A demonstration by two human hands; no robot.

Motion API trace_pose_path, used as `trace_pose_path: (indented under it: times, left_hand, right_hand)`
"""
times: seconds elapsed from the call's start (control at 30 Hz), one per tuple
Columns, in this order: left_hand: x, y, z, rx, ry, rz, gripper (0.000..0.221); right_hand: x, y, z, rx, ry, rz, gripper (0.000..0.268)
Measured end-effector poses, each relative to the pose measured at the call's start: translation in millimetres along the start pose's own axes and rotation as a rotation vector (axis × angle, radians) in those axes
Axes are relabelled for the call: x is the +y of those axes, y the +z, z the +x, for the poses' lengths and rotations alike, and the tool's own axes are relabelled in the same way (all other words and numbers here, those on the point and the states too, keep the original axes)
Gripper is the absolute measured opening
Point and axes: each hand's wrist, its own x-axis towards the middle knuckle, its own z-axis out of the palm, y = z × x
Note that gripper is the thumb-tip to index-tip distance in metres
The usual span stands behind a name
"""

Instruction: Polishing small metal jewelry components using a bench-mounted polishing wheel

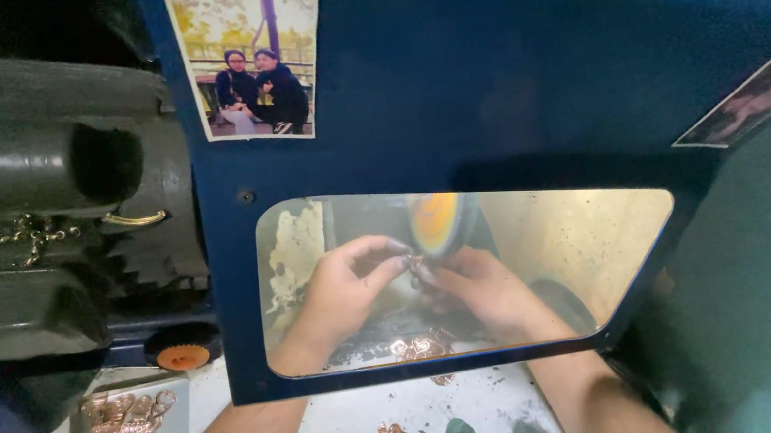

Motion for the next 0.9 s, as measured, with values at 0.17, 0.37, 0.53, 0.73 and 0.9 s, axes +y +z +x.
trace_pose_path:
  times: [0.17,0.37,0.53,0.73,0.9]
  left_hand:
    - [-9.8,5.0,1.5,0.073,0.298,0.129,0.015]
    - [-7.4,18.0,3.5,0.157,0.417,0.177,0.01]
    - [-4.4,19.7,4.2,0.209,0.426,0.178,0.008]
    - [-8.6,19.7,4.1,0.239,0.438,0.203,0.008]
    - [-3.4,22.5,-1.3,0.232,0.414,0.252,0.006]
  right_hand:
    - [28.2,3.1,6.6,0.037,-0.069,0.472,0.036]
    - [-2.7,1.0,-16.9,0.107,-0.113,0.54,0.019]
    - [8.2,8.8,-2.3,0.084,-0.106,0.724,0.019]
    - [47.7,7.6,28.2,-0.021,-0.141,0.807,0.019]
    - [46.5,8.1,21.1,-0.16,-0.248,0.914,0.012]
